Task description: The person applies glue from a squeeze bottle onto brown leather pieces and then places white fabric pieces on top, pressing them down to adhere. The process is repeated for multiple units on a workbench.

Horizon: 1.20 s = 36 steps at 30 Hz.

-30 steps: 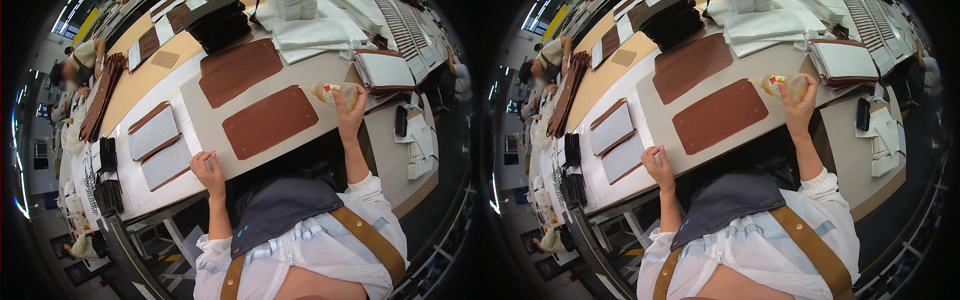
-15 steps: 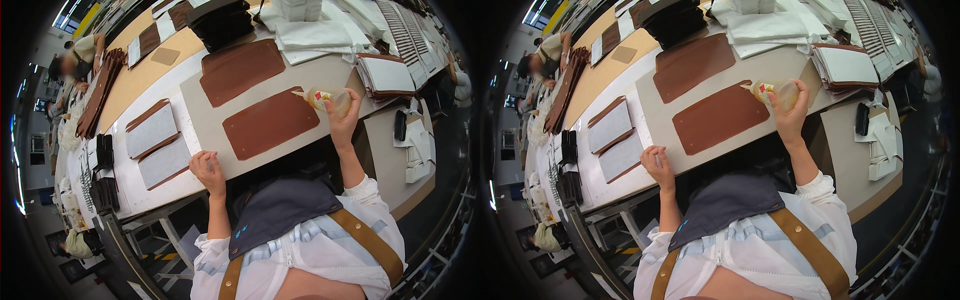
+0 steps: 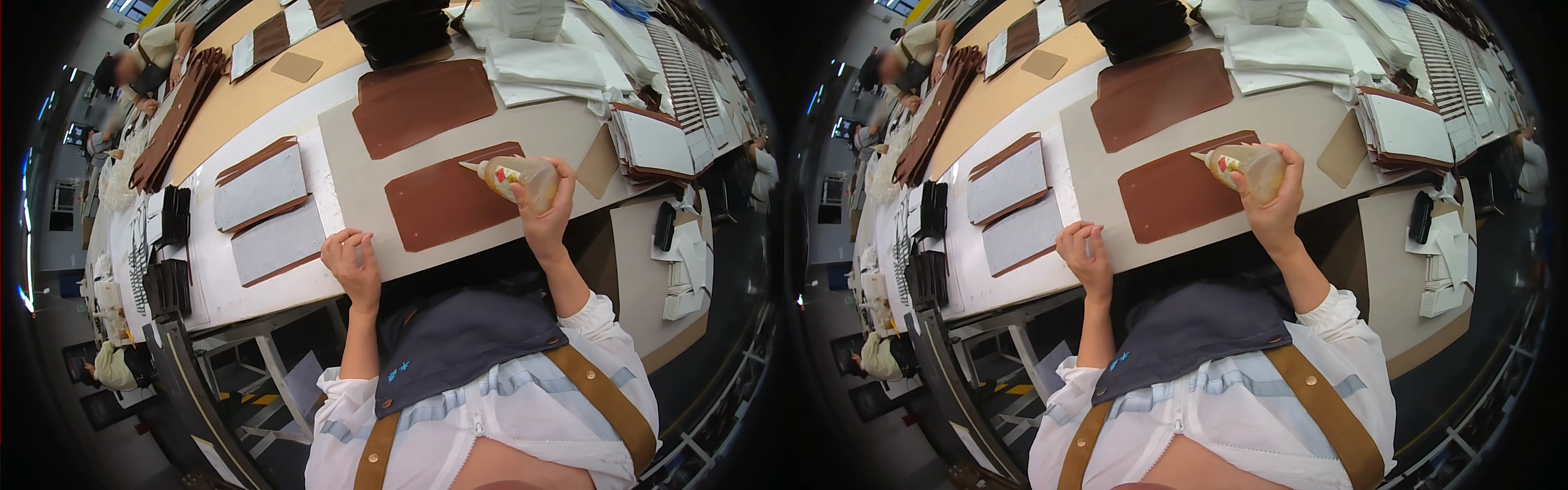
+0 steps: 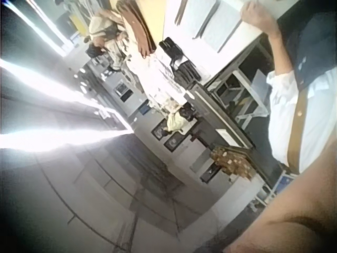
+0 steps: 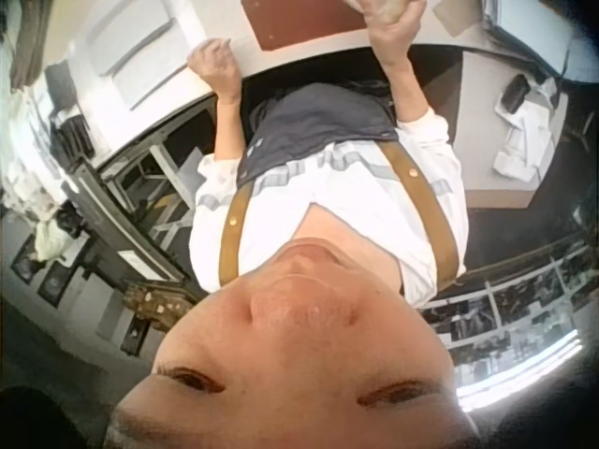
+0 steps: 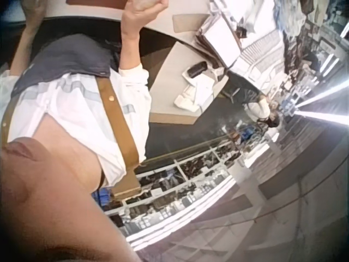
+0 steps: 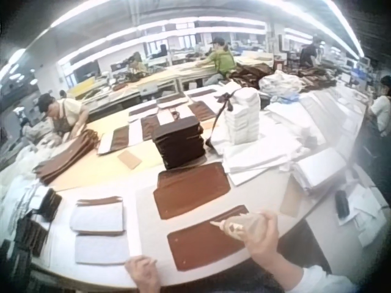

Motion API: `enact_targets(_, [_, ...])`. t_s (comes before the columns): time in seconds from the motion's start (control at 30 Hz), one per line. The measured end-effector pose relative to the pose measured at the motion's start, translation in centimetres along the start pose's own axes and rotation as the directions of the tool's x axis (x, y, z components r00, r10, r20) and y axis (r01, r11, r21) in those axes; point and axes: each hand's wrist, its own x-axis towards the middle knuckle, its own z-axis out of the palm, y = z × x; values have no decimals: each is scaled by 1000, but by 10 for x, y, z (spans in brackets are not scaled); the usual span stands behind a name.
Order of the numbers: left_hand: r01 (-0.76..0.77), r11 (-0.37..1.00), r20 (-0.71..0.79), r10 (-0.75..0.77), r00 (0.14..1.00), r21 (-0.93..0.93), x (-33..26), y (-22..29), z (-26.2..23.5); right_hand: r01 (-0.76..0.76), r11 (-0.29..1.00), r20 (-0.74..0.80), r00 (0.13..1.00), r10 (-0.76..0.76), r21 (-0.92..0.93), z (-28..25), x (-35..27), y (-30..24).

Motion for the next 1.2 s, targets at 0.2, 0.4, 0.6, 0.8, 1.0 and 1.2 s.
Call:
enact_targets(0.2, [6,1000,-8,-6,1000,-2,-1,0,0,42,996,73,996,-48,79,23,-5,-2])
enact_targets(0.4, [12,1000,-19,-12,1000,2,-1,0,-2,84,992,171,980,-100,95,47,-7,-10])
enact_targets(0.6, [10,1000,-28,-11,1000,-1,0,-1,-1,129,981,229,960,-159,143,73,-9,-12])
enact_targets(0.8, [22,1000,-50,-23,998,-20,-2,-3,0,59,970,343,929,-140,236,82,11,-13])
enact_targets(1.0, [21,1000,-72,-22,997,-14,-2,-2,-1,-217,931,553,833,19,294,71,61,-12])
enact_targets(1.2, [25,1000,-83,-26,996,-12,1,2,-2,-225,937,580,814,30,267,78,68,4])
